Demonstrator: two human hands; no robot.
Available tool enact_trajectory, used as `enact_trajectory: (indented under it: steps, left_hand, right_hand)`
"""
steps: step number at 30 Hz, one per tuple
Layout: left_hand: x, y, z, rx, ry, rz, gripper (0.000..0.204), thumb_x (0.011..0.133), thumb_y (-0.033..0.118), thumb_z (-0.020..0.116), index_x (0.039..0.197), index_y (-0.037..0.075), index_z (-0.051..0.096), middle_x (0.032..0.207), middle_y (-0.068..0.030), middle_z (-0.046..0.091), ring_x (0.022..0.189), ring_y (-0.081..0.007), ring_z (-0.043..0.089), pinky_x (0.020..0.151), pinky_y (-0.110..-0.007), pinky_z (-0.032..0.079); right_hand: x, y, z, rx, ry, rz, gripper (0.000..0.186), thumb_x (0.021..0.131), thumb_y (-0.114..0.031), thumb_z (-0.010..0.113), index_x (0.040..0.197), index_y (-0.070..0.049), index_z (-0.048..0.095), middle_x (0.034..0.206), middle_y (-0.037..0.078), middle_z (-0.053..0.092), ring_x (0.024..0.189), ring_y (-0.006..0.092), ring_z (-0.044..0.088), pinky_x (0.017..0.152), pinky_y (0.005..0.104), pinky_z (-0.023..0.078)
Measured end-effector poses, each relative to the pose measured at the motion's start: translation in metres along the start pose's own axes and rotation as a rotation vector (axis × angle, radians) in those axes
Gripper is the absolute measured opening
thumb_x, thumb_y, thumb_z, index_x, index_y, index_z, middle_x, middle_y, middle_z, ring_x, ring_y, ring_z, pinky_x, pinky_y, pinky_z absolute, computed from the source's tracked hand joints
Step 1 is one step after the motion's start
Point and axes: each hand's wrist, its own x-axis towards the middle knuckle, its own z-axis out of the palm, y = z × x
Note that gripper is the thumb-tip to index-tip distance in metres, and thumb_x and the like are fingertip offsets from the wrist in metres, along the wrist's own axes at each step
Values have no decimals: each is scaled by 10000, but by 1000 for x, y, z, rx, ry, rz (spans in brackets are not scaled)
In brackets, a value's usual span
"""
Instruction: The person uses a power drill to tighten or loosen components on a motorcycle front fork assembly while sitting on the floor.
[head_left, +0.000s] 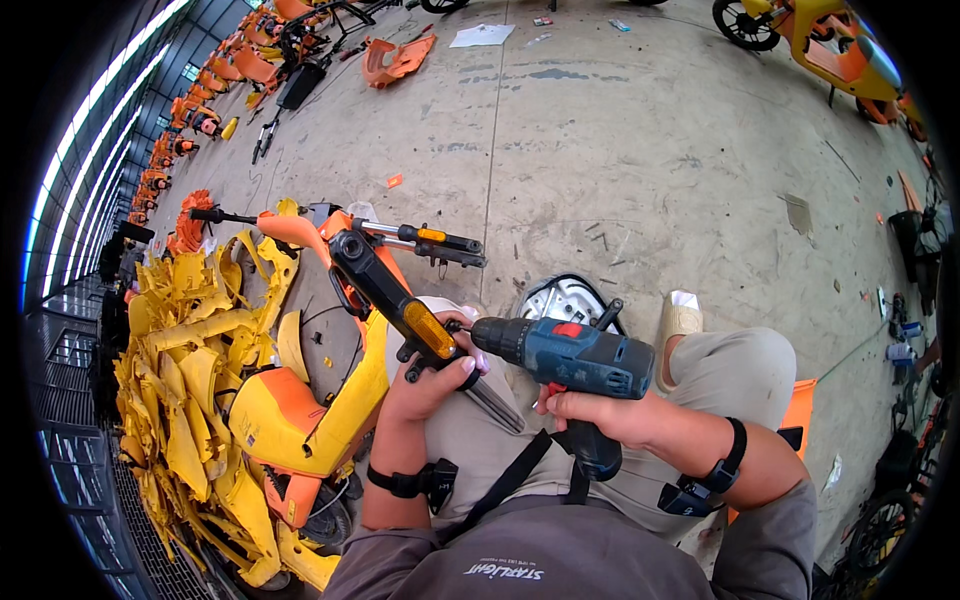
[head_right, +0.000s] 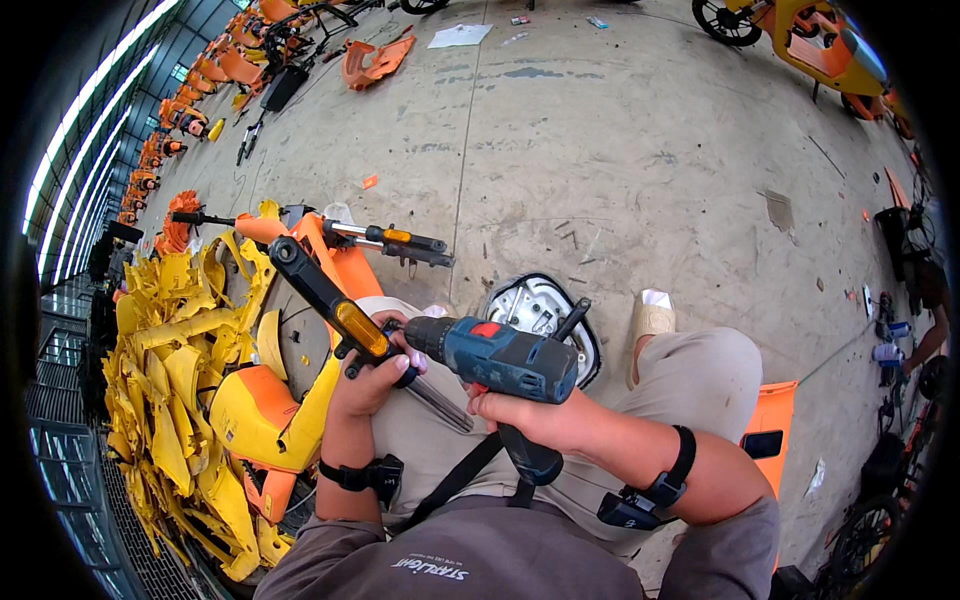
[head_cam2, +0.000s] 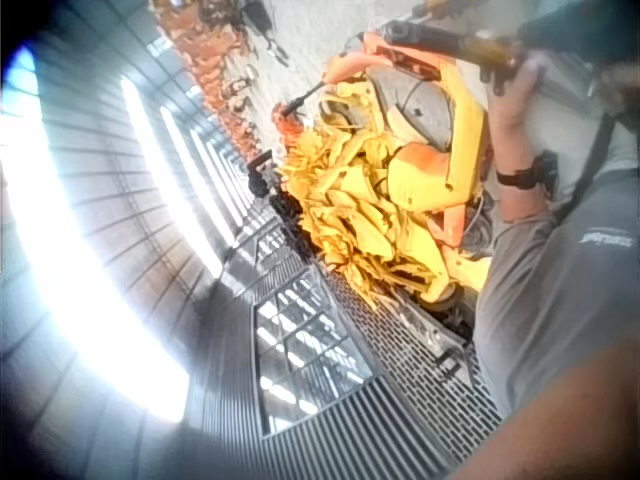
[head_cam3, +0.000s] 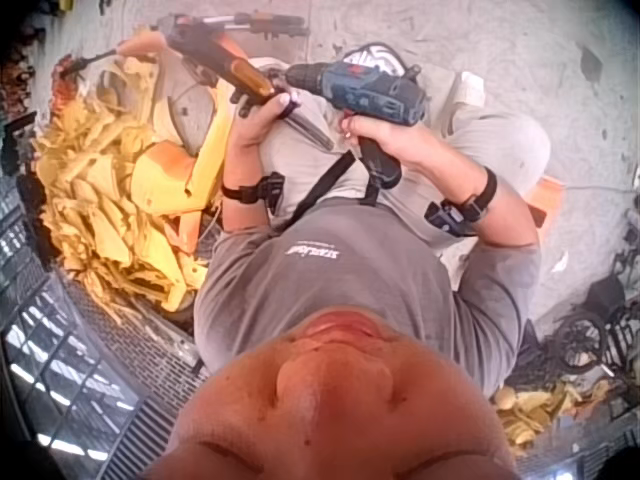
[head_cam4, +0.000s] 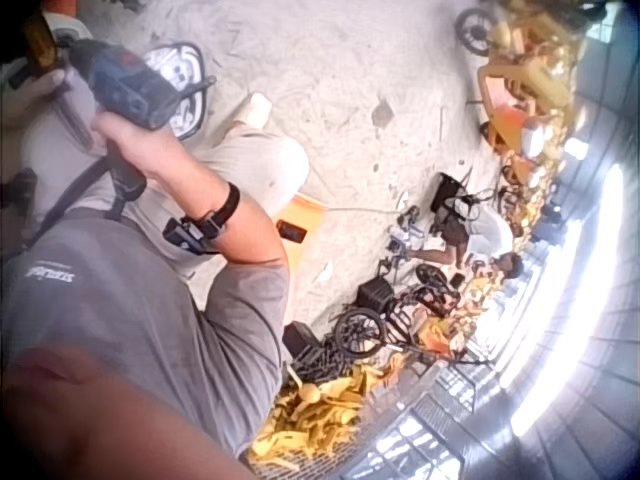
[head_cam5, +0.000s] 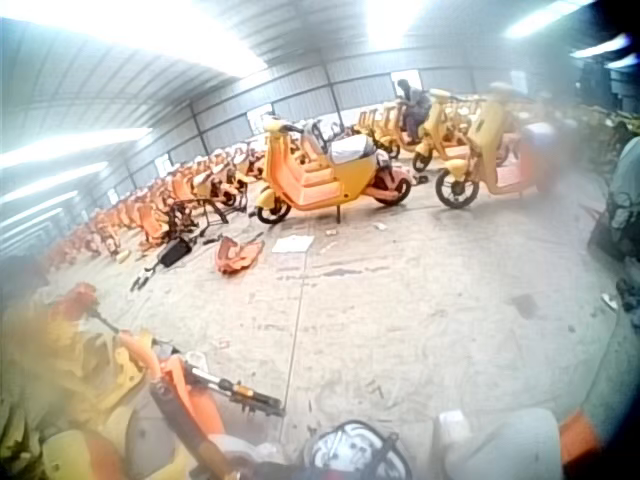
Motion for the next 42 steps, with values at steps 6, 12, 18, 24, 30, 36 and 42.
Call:
enact_trajectory:
  steps: [6, 12, 18, 24, 30, 36, 42]
  left_hand:
    - [0, 1, 0, -13, -7, -2, 555, 852, 168, 769, 1293, -7, 480, 906, -55, 661, 880, -187, 643, 848, -349, 508]
    - [1, 1, 2, -10, -9, 4, 541, 852, 167, 764, 1283, -3, 485, 911, -58, 659, 888, -188, 638, 858, -353, 504]
    - [0, 3, 4, -21, 2, -7, 554, 846, 179, 777, 1279, -1, 483, 902, -53, 662, 890, -184, 639, 863, -347, 502]
    - [1, 3, 3, -1, -7, -7, 558, 842, 183, 783, 1275, -3, 483, 894, -48, 663, 889, -178, 639, 863, -339, 500]
    - [2, 1, 3, 1, -14, -9, 563, 846, 187, 776, 1280, -7, 476, 897, -50, 658, 888, -180, 638, 866, -341, 500]
    - [1, 1, 1, 25, -30, 5, 565, 853, 196, 772, 1280, -16, 471, 901, -51, 658, 888, -181, 638, 873, -345, 499]
    - [2, 0, -1, 28, -33, 0, 550, 844, 154, 749, 1295, -7, 478, 901, -47, 671, 896, -176, 649, 878, -344, 511]
  right_hand:
    - [-1, -5, 2, 22, 2, 10, 139, 920, -66, 673, 1047, -33, 629, 937, 40, 636, 821, 128, 640, 677, 284, 539]
    - [-2, -6, 3, 59, 12, 19, 145, 913, -57, 673, 1047, -31, 628, 950, 48, 640, 837, 133, 646, 685, 287, 545]
    - [0, -3, 2, 101, 24, 40, 151, 901, -59, 676, 1042, -24, 634, 914, 63, 660, 754, 141, 641, 673, 289, 538]
    - [0, -1, 2, 89, 25, 30, 154, 883, -55, 671, 1029, -20, 637, 897, 68, 667, 725, 148, 643, 662, 296, 530]
    - [0, 1, 0, 61, 23, 19, 153, 889, -54, 672, 1035, -21, 638, 893, 67, 668, 715, 145, 640, 662, 295, 526]
    - [0, -2, 1, 77, 25, 30, 149, 896, -52, 673, 1037, -23, 638, 896, 66, 667, 719, 146, 639, 665, 293, 527]
    - [-1, -6, 2, 45, 16, 15, 128, 901, -55, 664, 1023, -31, 632, 903, 59, 654, 729, 139, 632, 667, 289, 527]
